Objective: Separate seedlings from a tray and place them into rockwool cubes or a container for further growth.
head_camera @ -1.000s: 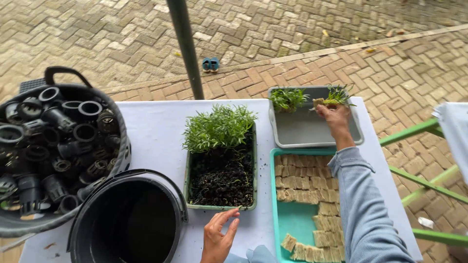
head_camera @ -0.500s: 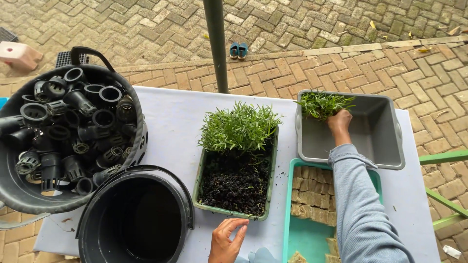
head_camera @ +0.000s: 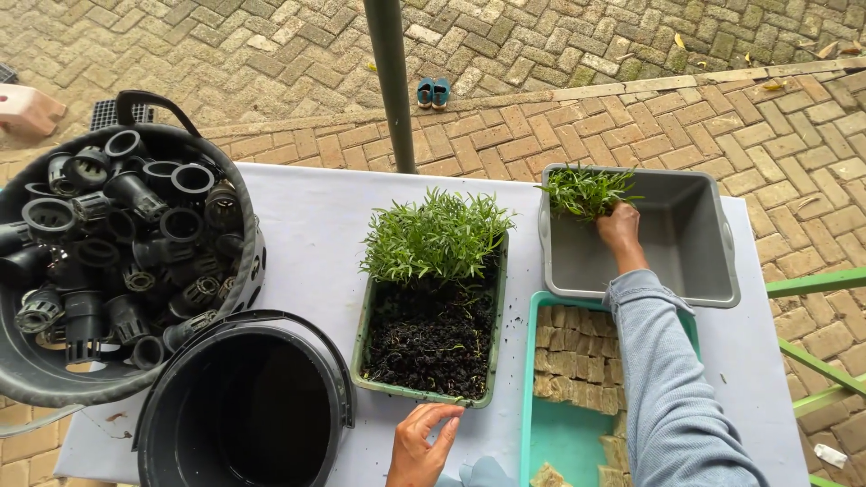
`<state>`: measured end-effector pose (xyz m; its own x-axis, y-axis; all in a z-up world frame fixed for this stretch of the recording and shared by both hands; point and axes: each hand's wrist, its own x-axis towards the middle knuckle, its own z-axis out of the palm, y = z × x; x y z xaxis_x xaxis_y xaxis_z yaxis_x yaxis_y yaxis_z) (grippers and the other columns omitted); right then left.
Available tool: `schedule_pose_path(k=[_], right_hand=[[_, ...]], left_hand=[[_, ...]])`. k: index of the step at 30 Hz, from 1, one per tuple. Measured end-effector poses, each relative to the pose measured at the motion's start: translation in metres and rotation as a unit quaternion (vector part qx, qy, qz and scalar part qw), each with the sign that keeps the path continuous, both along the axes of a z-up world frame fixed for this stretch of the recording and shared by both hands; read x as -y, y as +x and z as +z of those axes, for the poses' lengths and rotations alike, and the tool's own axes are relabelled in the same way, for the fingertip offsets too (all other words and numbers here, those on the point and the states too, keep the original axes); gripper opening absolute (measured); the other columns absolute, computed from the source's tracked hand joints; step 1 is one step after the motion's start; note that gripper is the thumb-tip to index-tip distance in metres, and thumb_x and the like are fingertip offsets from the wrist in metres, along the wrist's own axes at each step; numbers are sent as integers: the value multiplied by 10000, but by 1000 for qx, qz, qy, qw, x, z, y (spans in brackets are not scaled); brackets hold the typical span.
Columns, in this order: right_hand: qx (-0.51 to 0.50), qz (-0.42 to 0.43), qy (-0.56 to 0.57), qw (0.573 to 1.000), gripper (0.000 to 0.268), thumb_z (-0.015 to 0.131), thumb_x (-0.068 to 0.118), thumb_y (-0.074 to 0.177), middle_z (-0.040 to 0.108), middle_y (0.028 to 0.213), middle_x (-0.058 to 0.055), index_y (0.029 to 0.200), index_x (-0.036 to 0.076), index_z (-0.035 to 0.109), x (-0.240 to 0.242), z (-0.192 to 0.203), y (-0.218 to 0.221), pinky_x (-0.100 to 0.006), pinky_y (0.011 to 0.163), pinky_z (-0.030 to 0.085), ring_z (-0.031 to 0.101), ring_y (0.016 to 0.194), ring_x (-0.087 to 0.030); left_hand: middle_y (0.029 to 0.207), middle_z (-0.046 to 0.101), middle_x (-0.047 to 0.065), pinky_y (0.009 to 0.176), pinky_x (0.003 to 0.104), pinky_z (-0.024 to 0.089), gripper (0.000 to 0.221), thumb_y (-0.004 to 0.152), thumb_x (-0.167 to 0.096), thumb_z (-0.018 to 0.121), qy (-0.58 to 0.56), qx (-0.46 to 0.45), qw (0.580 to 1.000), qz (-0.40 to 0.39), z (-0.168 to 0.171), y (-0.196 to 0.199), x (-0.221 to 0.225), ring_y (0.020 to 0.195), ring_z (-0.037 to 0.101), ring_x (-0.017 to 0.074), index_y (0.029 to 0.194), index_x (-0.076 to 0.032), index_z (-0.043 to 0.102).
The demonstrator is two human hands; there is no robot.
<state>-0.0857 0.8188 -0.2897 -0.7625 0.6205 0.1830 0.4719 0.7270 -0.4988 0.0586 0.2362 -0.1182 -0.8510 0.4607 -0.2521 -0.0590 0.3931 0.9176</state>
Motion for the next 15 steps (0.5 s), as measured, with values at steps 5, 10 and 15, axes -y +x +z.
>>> schedule_pose_path(k=[5,10,15], right_hand=[[10,-32,-4,999,273,734,103,776,709,1002,-330,977,-81,734,-2,-5,-4,-459,923,553,702,967,-456],[50,-47,6,998,282,746,129,792,716,1007,-332,956,-100,734,-3,0,-4,-445,972,558,708,982,-455],[79,-23,-37,996,355,722,144,807,715,1079,-297,1130,-1,750,17,40,11,-486,919,529,680,1039,-450]], left_hand=[[1011,809,77,900,352,580,169,867,-120,734,-7,4,1000,13,4,0,4,1013,759,210,1008,-72,812],[1002,815,78,899,352,581,168,872,-115,729,-6,-9,1000,10,5,4,7,1005,761,207,1013,-70,809],[1002,800,67,862,347,588,166,891,-139,727,-9,4,1000,20,27,5,12,980,747,202,1018,-72,810]])
